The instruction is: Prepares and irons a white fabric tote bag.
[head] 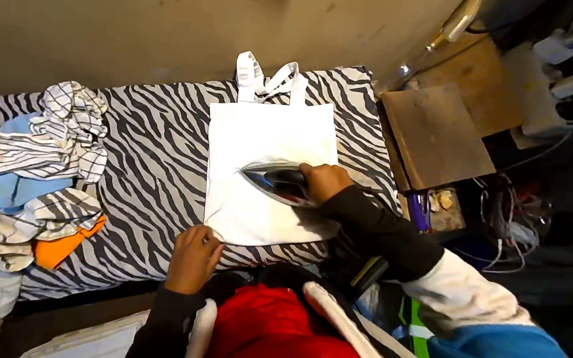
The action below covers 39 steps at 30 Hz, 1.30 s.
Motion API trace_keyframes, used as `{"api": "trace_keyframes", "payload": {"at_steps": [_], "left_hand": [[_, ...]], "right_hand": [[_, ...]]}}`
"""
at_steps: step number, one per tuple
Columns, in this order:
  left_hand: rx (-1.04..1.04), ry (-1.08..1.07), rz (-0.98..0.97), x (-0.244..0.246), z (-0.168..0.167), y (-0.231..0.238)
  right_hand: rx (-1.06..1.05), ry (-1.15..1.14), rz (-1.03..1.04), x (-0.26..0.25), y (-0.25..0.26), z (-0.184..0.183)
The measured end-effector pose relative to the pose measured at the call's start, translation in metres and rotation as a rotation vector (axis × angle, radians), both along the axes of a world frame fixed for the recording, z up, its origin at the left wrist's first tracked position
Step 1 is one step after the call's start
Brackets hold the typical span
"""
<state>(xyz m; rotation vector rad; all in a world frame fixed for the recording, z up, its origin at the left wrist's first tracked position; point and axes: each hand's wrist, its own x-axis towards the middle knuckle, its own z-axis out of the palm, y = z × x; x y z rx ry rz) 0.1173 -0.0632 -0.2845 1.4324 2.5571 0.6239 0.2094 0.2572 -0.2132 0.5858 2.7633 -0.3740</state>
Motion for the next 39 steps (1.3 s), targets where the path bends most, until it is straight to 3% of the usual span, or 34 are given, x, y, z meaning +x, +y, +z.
{"api": "trace_keyframes", "payload": {"at_steps": [5, 8, 12, 16, 20, 24, 27, 29, 31, 35, 39], "left_hand": [[0.160, 0.014, 0.230, -0.007, 0.004, -0.035], [0.203, 0.067, 0.206, -0.010, 0.012, -0.031], [0.334, 0.117, 0.208, -0.012, 0.028, -0.021], [0.424, 0.183, 0.213, -0.012, 0.039, -0.016], [0.483, 0.183, 0.254, -0.009, 0.044, -0.029], [0.451, 0.174, 0.259, -0.004, 0.022, -0.030], [0.372, 0.118, 0.049, 0.002, -0.003, -0.001], [0.191, 0.109, -0.028, 0.002, -0.010, 0.010], [0.095, 0.076, -0.026, -0.003, -0.014, 0.009], [0.095, 0.036, 0.009, -0.011, -0.020, 0.000], [0.138, 0.095, 0.012, -0.016, -0.028, 0.023]], "right_hand": [[-0.092, -0.106, 0.197, 0.037, -0.014, 0.012], [-0.042, -0.076, 0.029, 0.027, -0.019, 0.008], [-0.088, -0.066, 0.193, 0.004, -0.053, 0.009], [-0.149, -0.143, 0.199, -0.041, -0.093, 0.013], [-0.118, -0.054, 0.250, -0.029, -0.077, 0.009], [-0.009, -0.090, 0.106, -0.030, -0.054, 0.017], [-0.054, -0.107, 0.162, -0.057, -0.070, 0.014], [-0.065, -0.132, 0.146, -0.078, -0.065, 0.016], [-0.024, -0.094, 0.030, -0.091, -0.035, 0.016], [0.129, 0.042, -0.235, -0.099, 0.043, 0.014], [-0.006, -0.071, -0.126, -0.119, -0.002, 0.023]]}}
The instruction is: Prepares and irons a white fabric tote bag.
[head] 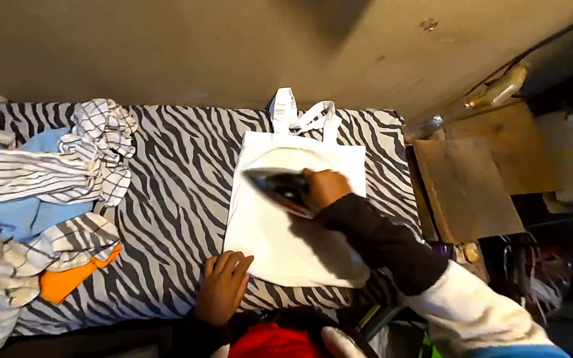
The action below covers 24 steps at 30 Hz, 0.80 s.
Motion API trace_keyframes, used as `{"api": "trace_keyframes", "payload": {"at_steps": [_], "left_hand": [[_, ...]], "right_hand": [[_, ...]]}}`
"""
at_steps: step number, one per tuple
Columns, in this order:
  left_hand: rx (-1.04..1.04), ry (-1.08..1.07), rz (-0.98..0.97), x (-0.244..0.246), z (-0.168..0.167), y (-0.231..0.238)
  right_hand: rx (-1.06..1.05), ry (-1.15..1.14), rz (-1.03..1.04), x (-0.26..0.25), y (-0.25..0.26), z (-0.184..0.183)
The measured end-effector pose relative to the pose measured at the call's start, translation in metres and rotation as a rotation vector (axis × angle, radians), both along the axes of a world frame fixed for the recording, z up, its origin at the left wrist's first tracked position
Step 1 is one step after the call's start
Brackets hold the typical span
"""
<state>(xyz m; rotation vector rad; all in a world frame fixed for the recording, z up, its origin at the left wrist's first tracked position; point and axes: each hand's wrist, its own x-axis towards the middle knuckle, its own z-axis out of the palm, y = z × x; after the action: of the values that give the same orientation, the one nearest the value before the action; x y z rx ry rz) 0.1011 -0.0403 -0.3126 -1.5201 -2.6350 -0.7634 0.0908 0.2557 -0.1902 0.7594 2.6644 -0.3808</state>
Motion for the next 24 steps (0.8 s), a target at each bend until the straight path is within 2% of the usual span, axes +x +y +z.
{"api": "trace_keyframes", "payload": {"at_steps": [3, 7, 10, 14, 16, 21, 24], "left_hand": [[-0.040, -0.010, -0.025, -0.007, 0.009, 0.009], [-0.074, -0.012, -0.030, -0.010, 0.016, 0.002], [-0.046, 0.033, -0.011, -0.008, 0.011, 0.002], [-0.069, 0.043, -0.053, -0.016, 0.012, 0.007], [-0.120, 0.007, -0.073, -0.021, 0.018, 0.002], [-0.176, -0.075, -0.081, -0.026, 0.026, -0.012], [-0.167, -0.101, -0.056, -0.025, 0.025, -0.013]], "right_hand": [[-0.038, 0.072, 0.185, -0.038, -0.020, 0.004], [-0.006, 0.088, 0.059, -0.095, 0.012, 0.010], [-0.058, 0.174, 0.090, -0.070, -0.009, 0.001], [-0.218, -0.100, 0.278, -0.001, -0.039, 0.008], [-0.191, -0.089, 0.184, 0.022, -0.019, 0.007], [0.102, 0.058, -0.379, 0.067, 0.099, -0.002], [0.134, 0.037, -0.492, 0.100, 0.108, 0.000]]}}
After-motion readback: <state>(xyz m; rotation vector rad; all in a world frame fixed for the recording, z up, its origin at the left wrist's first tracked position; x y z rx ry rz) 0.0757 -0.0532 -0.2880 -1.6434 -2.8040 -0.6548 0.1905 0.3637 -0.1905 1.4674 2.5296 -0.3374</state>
